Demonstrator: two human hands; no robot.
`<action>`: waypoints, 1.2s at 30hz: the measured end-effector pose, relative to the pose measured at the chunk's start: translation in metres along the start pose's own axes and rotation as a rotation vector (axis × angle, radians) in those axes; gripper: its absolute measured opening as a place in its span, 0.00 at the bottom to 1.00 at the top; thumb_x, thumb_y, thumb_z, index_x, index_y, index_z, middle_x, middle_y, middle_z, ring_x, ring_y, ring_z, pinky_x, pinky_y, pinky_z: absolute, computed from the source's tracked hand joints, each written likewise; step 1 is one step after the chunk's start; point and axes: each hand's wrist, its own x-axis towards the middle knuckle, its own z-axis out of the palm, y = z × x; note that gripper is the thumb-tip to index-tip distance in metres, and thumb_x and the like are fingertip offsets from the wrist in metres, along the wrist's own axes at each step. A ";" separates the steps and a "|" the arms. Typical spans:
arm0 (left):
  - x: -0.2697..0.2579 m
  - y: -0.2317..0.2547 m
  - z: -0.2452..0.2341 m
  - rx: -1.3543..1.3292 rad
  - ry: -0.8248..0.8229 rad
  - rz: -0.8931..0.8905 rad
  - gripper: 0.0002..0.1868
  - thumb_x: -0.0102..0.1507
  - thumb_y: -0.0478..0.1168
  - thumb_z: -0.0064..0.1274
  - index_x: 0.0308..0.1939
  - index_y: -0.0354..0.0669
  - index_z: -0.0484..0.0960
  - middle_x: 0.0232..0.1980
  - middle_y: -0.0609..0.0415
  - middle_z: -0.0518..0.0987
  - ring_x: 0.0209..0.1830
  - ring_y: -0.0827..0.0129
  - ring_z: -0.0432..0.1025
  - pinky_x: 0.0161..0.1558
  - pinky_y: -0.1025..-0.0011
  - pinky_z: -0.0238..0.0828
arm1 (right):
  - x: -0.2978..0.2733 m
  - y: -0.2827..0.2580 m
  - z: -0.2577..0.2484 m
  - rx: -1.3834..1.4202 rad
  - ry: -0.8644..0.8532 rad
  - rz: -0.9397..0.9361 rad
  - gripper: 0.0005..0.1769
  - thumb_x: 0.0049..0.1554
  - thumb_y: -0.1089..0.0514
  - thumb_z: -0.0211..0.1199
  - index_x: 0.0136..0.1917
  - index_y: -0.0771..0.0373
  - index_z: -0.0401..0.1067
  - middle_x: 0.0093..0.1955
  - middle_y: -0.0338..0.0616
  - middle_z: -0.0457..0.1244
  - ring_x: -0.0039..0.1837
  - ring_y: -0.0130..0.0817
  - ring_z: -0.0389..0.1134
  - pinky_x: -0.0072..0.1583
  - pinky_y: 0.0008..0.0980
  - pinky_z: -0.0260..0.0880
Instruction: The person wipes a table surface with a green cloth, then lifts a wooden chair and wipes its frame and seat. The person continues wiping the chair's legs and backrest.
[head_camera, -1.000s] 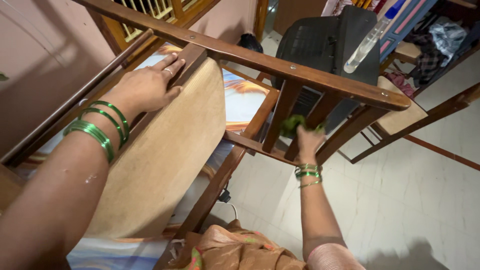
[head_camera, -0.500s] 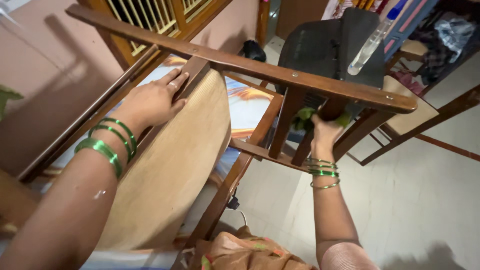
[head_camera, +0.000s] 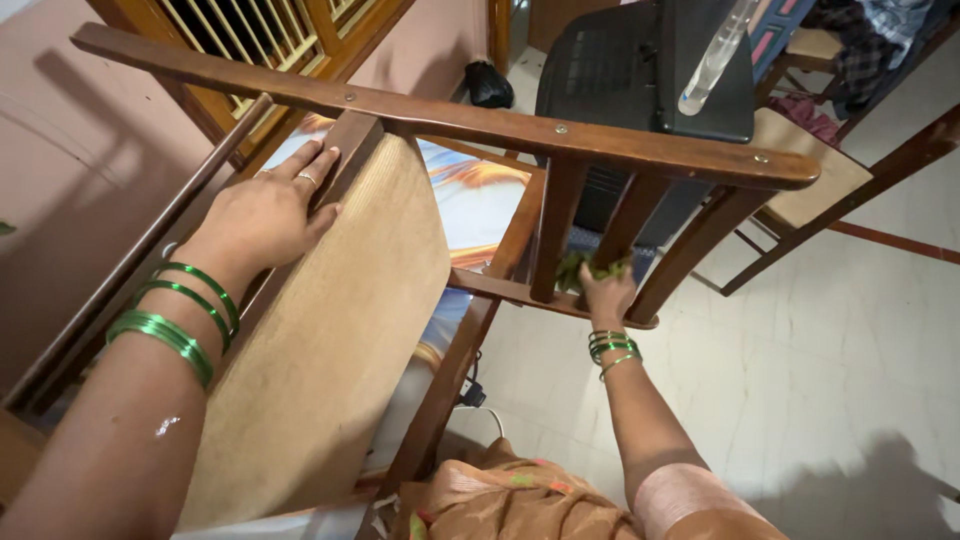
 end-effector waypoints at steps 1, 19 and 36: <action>-0.001 0.001 -0.001 0.001 -0.001 -0.002 0.39 0.66 0.57 0.42 0.80 0.58 0.52 0.82 0.60 0.51 0.70 0.56 0.64 0.65 0.57 0.63 | -0.011 0.009 0.004 -0.074 -0.007 -0.029 0.43 0.48 0.39 0.80 0.56 0.77 0.67 0.37 0.54 0.68 0.38 0.50 0.71 0.45 0.40 0.76; 0.003 -0.004 0.002 -0.059 0.002 -0.004 0.40 0.64 0.58 0.44 0.80 0.59 0.52 0.83 0.62 0.50 0.69 0.54 0.65 0.62 0.55 0.67 | 0.054 -0.140 -0.179 0.861 0.204 -0.442 0.37 0.51 0.58 0.81 0.67 0.79 0.68 0.62 0.63 0.66 0.62 0.54 0.68 0.68 0.48 0.68; 0.000 0.000 -0.001 -0.061 -0.021 -0.030 0.40 0.65 0.57 0.44 0.80 0.59 0.52 0.83 0.62 0.51 0.66 0.51 0.67 0.63 0.54 0.66 | -0.052 0.029 -0.001 0.027 -0.118 0.007 0.33 0.46 0.42 0.79 0.48 0.74 0.75 0.42 0.59 0.71 0.44 0.50 0.74 0.50 0.43 0.74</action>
